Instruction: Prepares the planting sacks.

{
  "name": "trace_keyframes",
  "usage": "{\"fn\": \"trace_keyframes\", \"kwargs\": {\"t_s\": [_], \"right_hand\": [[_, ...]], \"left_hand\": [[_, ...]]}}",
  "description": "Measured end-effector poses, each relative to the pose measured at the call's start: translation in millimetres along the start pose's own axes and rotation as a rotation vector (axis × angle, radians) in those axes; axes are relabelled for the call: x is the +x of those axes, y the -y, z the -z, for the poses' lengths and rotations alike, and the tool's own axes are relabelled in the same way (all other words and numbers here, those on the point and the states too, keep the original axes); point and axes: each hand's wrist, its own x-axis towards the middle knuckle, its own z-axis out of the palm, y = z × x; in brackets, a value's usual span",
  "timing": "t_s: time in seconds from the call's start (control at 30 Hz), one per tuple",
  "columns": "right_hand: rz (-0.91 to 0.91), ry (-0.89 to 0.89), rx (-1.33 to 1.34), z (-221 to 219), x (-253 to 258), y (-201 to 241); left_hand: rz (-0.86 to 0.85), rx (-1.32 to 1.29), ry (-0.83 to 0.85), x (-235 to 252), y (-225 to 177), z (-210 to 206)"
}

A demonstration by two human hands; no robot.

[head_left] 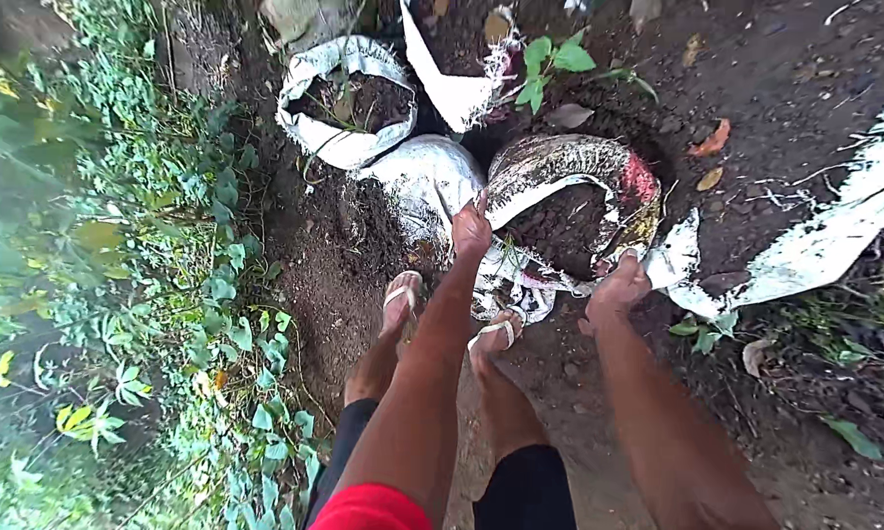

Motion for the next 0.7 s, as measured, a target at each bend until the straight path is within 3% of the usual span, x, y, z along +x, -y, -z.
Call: {"fn": "trace_keyframes", "kwargs": {"t_s": [0.2,0.33,0.43,0.53,0.57,0.7], "right_hand": [[-0.088,-0.046,-0.029,-2.9,-4.3,13.0],[-0.024,-0.106,0.039,-8.5,-6.2,5.0],[0.021,-0.186,0.124,-14.4,-11.1,-3.2],[0.018,-0.148,-0.042,-24.5,-41.6,11.6],[0.043,-0.124,-0.131,-27.1,-53.8,17.9],[0.153,-0.099,-0.348,-46.3,-130.9,59.7]], "left_hand": [[-0.063,0.049,-0.037,-1.7,5.2,-4.8],[-0.024,0.145,-0.001,5.4,-3.9,-2.0],[-0.126,-0.045,0.101,8.5,7.3,7.0],[-0.199,-0.339,0.298,4.2,52.6,53.6],[-0.191,-0.367,0.295,10.8,70.6,75.9],[-0.057,-0.104,-0.082,98.5,126.1,171.5]]}}
